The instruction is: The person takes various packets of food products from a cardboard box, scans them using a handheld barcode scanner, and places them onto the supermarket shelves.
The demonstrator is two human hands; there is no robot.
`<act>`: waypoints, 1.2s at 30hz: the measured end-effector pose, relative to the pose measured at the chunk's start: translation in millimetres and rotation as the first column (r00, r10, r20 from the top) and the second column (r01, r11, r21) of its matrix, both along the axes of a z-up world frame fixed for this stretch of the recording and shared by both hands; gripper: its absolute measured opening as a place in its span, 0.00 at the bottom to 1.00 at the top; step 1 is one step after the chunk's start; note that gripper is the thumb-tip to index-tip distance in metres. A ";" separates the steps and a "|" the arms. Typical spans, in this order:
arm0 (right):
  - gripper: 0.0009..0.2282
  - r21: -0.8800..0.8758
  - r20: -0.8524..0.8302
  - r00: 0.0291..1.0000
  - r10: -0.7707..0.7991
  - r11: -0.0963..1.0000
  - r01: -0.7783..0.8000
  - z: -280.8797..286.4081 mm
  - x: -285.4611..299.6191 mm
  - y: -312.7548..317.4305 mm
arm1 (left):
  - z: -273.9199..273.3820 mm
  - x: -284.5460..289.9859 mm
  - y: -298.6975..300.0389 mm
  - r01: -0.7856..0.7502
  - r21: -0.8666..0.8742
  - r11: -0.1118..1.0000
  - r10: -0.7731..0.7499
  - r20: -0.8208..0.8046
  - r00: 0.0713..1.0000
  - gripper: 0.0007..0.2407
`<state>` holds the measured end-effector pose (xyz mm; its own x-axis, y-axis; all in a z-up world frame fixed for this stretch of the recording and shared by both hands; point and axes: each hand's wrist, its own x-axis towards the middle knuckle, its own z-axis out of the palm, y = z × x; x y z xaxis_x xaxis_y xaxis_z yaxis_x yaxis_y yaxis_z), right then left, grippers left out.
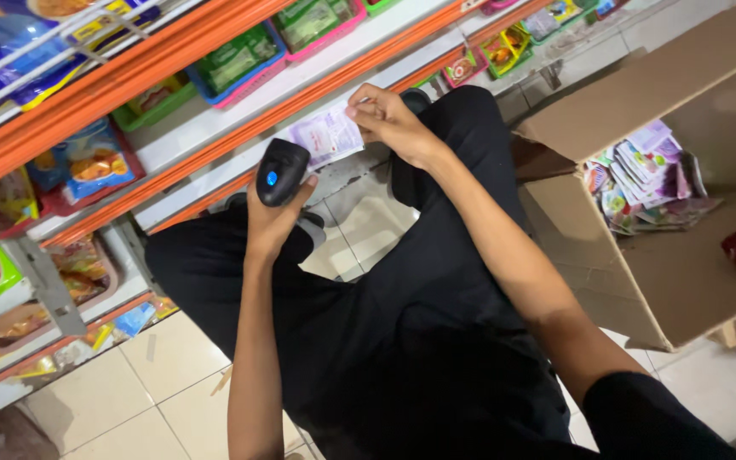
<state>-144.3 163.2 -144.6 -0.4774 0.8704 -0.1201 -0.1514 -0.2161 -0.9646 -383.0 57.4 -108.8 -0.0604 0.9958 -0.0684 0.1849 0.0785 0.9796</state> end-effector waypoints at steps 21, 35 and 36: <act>0.21 -0.062 0.201 0.980 0.008 0.998 0.004 58.0 27.8 -140.1 | 21.6 2.1 -56.0 -0.064 -0.063 0.996 0.082 0.354 0.932 0.10; 0.31 -0.028 -0.312 0.915 0.255 0.961 -0.277 258.3 34.0 -112.9 | 298.2 38.3 -39.2 0.153 0.188 0.970 -0.191 0.206 0.960 0.15; 0.33 -0.003 -0.280 0.923 0.263 0.962 -0.275 261.6 29.4 -112.8 | 304.7 40.2 -33.3 0.186 0.270 0.945 -0.235 0.162 0.958 0.16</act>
